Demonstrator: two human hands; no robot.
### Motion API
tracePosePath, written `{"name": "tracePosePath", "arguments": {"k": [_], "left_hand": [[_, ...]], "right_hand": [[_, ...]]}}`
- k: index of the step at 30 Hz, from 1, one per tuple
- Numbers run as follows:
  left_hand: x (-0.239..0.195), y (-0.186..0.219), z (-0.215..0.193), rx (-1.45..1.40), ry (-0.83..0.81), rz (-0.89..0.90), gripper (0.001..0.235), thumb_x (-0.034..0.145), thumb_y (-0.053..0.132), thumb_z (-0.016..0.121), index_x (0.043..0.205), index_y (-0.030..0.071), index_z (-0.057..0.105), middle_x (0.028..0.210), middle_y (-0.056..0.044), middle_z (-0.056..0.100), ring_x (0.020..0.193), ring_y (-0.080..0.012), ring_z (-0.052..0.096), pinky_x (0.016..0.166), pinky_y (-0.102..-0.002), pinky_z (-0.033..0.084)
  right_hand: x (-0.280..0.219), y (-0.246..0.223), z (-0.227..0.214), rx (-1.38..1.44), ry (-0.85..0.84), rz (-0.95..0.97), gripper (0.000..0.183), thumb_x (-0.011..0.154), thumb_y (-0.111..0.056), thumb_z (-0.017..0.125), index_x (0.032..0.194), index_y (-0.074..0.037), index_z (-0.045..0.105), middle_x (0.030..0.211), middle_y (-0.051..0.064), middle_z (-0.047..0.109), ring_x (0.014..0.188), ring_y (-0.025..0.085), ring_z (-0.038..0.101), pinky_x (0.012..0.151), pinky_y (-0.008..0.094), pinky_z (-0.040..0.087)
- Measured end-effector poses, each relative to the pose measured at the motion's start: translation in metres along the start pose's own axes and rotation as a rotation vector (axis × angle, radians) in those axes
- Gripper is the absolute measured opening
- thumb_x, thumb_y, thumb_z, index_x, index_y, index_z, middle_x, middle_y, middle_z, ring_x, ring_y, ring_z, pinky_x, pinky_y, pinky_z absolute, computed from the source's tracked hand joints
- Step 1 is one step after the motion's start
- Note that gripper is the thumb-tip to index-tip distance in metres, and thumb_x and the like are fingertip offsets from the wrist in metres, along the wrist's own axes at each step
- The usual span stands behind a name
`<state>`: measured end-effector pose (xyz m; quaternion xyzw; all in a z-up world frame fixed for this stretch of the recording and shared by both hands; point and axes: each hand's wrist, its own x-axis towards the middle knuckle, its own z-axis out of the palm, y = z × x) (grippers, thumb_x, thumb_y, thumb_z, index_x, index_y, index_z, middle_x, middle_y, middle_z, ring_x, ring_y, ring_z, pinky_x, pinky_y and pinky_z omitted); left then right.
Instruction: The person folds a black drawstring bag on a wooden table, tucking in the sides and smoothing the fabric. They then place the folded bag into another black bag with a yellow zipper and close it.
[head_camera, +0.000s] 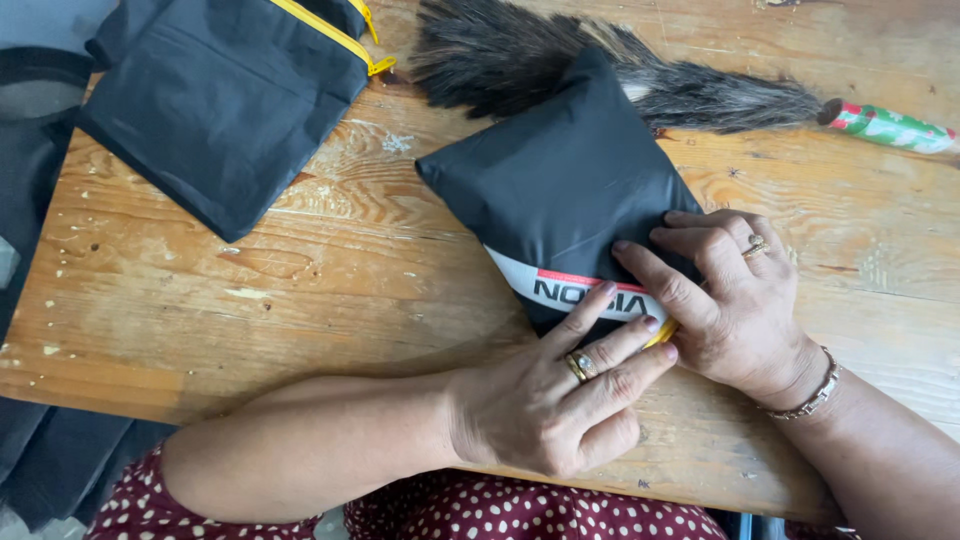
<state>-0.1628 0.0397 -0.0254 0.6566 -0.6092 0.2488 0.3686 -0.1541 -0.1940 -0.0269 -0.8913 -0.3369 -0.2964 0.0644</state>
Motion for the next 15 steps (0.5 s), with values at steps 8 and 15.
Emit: {"name": "tracePosePath", "arguments": {"k": [8, 15], "left_hand": [[0.008, 0.011, -0.006, 0.022, 0.037, -0.036, 0.026, 0.102, 0.0, 0.048, 0.081, -0.001, 0.063, 0.121, -0.031, 0.068, 0.111, -0.0486, 0.07, 0.104, -0.071, 0.055], [0.023, -0.018, -0.041, -0.231, -0.005, -0.305, 0.071, 0.097, 0.059, 0.04, 0.124, -0.001, 0.067, 0.149, -0.025, 0.051, 0.147, -0.0461, 0.046, 0.13, -0.064, 0.029]], "right_hand": [[0.003, -0.007, -0.006, 0.292, -0.046, 0.089, 0.043, 0.102, -0.039, 0.052, 0.131, -0.011, 0.068, 0.124, 0.018, 0.055, 0.122, 0.042, 0.059, 0.102, 0.052, 0.047], [0.006, 0.0, -0.017, 0.343, -0.143, 0.142, 0.038, 0.094, -0.017, 0.074, 0.132, -0.017, 0.068, 0.133, 0.018, 0.054, 0.142, 0.051, 0.047, 0.11, 0.06, 0.046]]}}
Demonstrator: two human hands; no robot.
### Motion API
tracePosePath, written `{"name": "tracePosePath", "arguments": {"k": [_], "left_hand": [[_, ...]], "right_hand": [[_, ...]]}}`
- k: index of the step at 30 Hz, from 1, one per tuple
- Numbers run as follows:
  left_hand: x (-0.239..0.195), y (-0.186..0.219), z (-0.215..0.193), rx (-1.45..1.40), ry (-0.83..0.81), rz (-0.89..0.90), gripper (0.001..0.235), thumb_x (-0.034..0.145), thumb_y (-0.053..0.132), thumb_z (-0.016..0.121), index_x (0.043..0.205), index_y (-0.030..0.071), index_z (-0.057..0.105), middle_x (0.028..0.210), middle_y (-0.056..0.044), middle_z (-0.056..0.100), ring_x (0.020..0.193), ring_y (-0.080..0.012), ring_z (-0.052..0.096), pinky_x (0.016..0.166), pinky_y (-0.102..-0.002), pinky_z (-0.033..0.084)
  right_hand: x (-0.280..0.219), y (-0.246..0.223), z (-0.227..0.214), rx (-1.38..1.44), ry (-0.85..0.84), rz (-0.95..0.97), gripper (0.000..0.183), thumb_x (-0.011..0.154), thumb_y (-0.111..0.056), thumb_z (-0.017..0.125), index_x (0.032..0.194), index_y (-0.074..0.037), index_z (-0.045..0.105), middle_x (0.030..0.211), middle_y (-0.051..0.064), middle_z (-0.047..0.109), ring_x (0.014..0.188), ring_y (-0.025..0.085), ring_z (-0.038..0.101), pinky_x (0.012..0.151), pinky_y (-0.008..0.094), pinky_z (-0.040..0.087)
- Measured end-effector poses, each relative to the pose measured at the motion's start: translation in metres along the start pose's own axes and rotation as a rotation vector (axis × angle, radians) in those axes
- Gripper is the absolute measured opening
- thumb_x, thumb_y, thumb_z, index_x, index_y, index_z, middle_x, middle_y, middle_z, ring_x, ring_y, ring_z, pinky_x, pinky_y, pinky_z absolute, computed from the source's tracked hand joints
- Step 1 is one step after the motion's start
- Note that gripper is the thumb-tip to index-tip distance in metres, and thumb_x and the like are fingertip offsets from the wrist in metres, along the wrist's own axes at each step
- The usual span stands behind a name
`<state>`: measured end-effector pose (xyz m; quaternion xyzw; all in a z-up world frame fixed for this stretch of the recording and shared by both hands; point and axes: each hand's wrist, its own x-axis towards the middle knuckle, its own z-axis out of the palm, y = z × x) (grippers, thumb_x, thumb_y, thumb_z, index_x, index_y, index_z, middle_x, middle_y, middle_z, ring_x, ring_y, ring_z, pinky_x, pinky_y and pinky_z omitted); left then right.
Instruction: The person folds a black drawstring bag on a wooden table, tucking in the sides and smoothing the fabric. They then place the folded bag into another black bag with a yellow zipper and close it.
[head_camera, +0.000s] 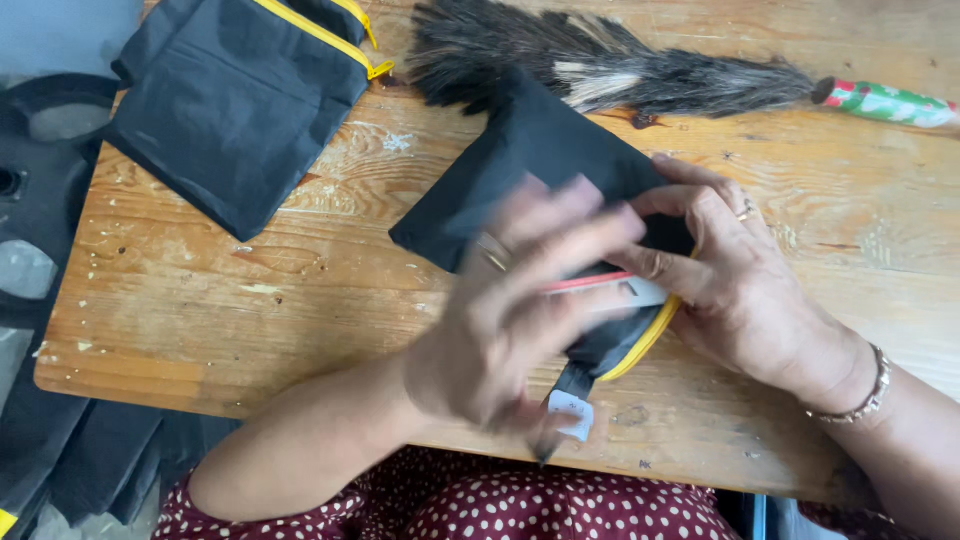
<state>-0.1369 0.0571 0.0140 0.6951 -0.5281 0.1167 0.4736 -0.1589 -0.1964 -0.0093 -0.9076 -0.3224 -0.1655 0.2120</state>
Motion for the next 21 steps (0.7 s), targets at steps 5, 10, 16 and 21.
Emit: {"name": "tracePosePath", "arguments": {"k": [5, 10, 16, 21], "left_hand": [[-0.002, -0.038, 0.005, 0.618, -0.047, -0.255, 0.068, 0.101, 0.06, 0.043, 0.143, 0.009, 0.06, 0.162, -0.021, 0.032, 0.154, -0.0506, 0.022, 0.123, -0.079, 0.01], [-0.002, -0.021, 0.021, 0.93, -0.174, -0.445, 0.084, 0.098, 0.071, 0.038, 0.151, 0.008, 0.048, 0.159, -0.026, 0.036, 0.14, -0.0547, 0.042, 0.1, -0.065, 0.047], [0.031, -0.001, 0.008, 0.823, -0.107, -0.306, 0.068, 0.101, 0.063, 0.034, 0.092, 0.0, 0.056, 0.146, -0.037, 0.045, 0.147, -0.0541, 0.021, 0.119, -0.073, 0.015], [0.052, -0.018, 0.013, 0.773, -0.416, -0.252, 0.109, 0.087, 0.088, 0.047, 0.153, 0.001, 0.046, 0.165, -0.029, 0.01, 0.153, -0.0539, 0.005, 0.119, -0.078, 0.009]], "right_hand": [[0.003, 0.015, -0.018, -0.091, -0.044, 0.02, 0.08, 0.077, 0.004, 0.078, 0.152, -0.006, 0.05, 0.148, 0.027, 0.04, 0.149, 0.056, 0.038, 0.12, 0.065, 0.042], [-0.005, 0.055, -0.03, 0.256, -0.052, 0.516, 0.035, 0.087, 0.008, 0.059, 0.12, 0.004, 0.068, 0.106, 0.012, 0.067, 0.079, 0.018, 0.066, 0.077, 0.03, 0.055], [0.019, 0.036, -0.032, 0.668, -0.187, 1.089, 0.032, 0.103, -0.013, 0.047, 0.092, 0.005, 0.071, 0.074, 0.018, 0.064, 0.06, 0.027, 0.061, 0.052, 0.036, 0.049], [0.014, 0.032, -0.025, 0.703, -0.12, 1.055, 0.032, 0.107, -0.029, 0.058, 0.094, -0.001, 0.064, 0.066, 0.015, 0.06, 0.055, 0.023, 0.06, 0.048, 0.034, 0.051]]}}
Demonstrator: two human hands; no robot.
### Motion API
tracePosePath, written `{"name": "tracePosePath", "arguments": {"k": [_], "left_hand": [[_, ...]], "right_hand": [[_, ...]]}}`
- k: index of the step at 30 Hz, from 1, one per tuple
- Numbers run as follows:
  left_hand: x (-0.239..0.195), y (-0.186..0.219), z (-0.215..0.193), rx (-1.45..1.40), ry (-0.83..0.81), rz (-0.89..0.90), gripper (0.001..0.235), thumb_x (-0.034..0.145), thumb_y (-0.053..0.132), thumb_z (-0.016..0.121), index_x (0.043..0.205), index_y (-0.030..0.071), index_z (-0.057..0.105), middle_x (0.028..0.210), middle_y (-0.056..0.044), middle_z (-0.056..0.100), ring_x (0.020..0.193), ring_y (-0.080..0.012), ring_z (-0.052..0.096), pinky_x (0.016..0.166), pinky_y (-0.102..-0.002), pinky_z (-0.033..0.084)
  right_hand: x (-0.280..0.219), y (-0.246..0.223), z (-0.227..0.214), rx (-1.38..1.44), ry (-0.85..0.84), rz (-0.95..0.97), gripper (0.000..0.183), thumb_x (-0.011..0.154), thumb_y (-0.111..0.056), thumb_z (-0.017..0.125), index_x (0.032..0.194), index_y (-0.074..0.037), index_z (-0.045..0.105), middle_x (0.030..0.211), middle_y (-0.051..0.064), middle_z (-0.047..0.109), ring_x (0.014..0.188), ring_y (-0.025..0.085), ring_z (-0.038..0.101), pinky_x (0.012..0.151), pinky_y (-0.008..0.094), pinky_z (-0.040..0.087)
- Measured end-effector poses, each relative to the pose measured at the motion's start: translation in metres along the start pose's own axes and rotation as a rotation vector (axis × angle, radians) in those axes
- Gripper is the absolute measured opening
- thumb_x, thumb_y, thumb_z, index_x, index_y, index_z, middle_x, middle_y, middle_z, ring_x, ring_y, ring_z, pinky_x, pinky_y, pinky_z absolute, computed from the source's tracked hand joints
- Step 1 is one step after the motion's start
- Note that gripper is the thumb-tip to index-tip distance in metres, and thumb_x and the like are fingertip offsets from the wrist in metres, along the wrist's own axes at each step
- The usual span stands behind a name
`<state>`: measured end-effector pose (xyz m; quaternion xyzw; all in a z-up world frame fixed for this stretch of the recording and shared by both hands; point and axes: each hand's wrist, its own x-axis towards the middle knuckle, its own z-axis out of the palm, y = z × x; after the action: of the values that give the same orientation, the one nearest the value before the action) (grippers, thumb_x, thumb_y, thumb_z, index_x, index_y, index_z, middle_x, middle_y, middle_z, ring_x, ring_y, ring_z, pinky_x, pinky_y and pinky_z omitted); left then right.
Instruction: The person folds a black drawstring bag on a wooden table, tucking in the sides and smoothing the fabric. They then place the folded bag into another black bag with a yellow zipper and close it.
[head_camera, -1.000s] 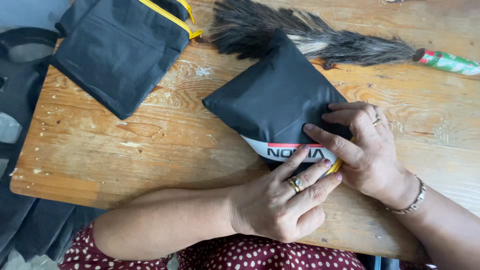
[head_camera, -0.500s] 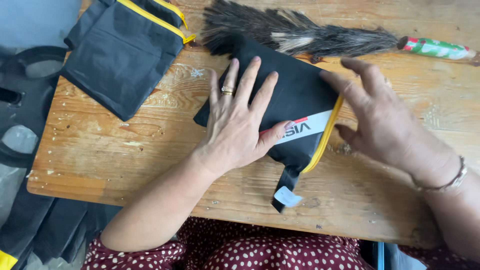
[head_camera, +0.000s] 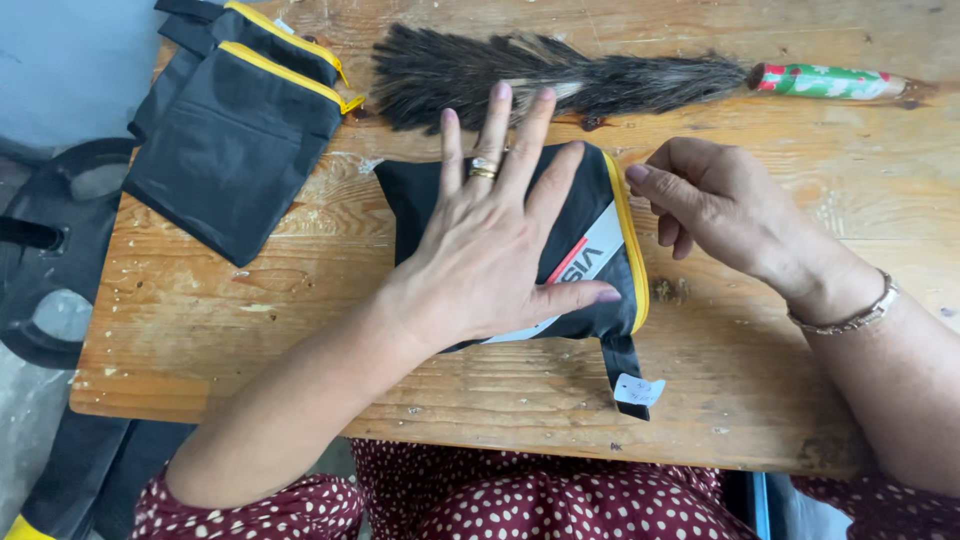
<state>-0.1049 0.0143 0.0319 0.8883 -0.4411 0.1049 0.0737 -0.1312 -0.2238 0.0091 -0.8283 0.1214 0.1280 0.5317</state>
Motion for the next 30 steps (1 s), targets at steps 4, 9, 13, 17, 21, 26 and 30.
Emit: {"name": "tracePosePath", "arguments": {"k": [4, 9, 13, 17, 21, 26, 30], "left_hand": [[0.009, 0.0, 0.024, 0.022, -0.072, 0.026, 0.116, 0.083, 0.094, 0.038, 0.159, 0.007, 0.034, 0.165, -0.029, 0.021, 0.15, -0.0562, 0.016, 0.114, -0.078, 0.011], [0.001, 0.009, 0.03, 0.061, -0.046, -0.046, 0.116, 0.083, 0.094, 0.038, 0.162, 0.009, 0.027, 0.166, -0.028, 0.021, 0.151, -0.0564, 0.022, 0.117, -0.075, 0.012], [-0.001, 0.015, 0.03, 0.067, -0.021, -0.098, 0.119, 0.081, 0.096, 0.04, 0.161, 0.009, 0.028, 0.165, -0.027, 0.025, 0.149, -0.0565, 0.026, 0.116, -0.074, 0.017], [-0.006, 0.022, 0.031, 0.118, 0.003, -0.129, 0.121, 0.08, 0.099, 0.043, 0.163, 0.011, 0.026, 0.168, -0.024, 0.022, 0.151, -0.0547, 0.028, 0.119, -0.073, 0.02], [-0.008, 0.031, 0.031, 0.138, 0.054, -0.194, 0.121, 0.079, 0.099, 0.045, 0.163, 0.012, 0.029, 0.167, -0.025, 0.023, 0.152, -0.0522, 0.028, 0.119, -0.072, 0.023], [-0.011, 0.038, 0.036, 0.157, 0.082, -0.279, 0.122, 0.078, 0.099, 0.045, 0.163, 0.012, 0.029, 0.168, -0.025, 0.021, 0.153, -0.0509, 0.029, 0.118, -0.072, 0.025], [-0.01, 0.028, 0.033, 0.102, 0.02, -0.21, 0.126, 0.078, 0.099, 0.05, 0.163, 0.011, 0.024, 0.168, -0.026, 0.016, 0.152, -0.0542, 0.025, 0.117, -0.073, 0.021]], "right_hand": [[-0.011, -0.011, 0.004, 0.011, -0.048, 0.016, 0.027, 0.1, -0.026, 0.071, 0.087, -0.003, 0.067, 0.056, 0.014, 0.063, 0.045, 0.019, 0.057, 0.046, 0.03, 0.049], [-0.004, 0.002, 0.009, 0.009, -0.087, -0.02, 0.032, 0.094, -0.025, 0.077, 0.076, -0.004, 0.061, 0.056, 0.012, 0.063, 0.044, 0.019, 0.059, 0.042, 0.03, 0.048], [-0.003, -0.002, 0.008, 0.026, -0.058, -0.03, 0.023, 0.093, -0.017, 0.078, 0.08, 0.0, 0.069, 0.061, 0.014, 0.07, 0.049, 0.02, 0.065, 0.046, 0.03, 0.056], [-0.011, -0.002, 0.009, 0.059, -0.04, -0.098, 0.021, 0.094, -0.013, 0.077, 0.078, -0.001, 0.069, 0.063, 0.01, 0.066, 0.053, 0.016, 0.062, 0.048, 0.029, 0.058], [-0.018, -0.001, 0.011, 0.3, -0.108, -0.157, 0.022, 0.094, -0.015, 0.074, 0.077, -0.002, 0.069, 0.059, 0.005, 0.061, 0.048, 0.011, 0.052, 0.044, 0.024, 0.04], [-0.017, 0.0, 0.021, 0.414, -0.196, -0.192, 0.015, 0.094, -0.009, 0.072, 0.083, 0.001, 0.075, 0.077, 0.004, 0.072, 0.07, 0.01, 0.058, 0.067, 0.024, 0.046], [-0.015, 0.005, 0.019, 0.286, -0.227, -0.175, 0.032, 0.096, -0.017, 0.073, 0.068, -0.008, 0.062, 0.063, -0.005, 0.05, 0.057, 0.005, 0.038, 0.05, 0.026, 0.027]]}}
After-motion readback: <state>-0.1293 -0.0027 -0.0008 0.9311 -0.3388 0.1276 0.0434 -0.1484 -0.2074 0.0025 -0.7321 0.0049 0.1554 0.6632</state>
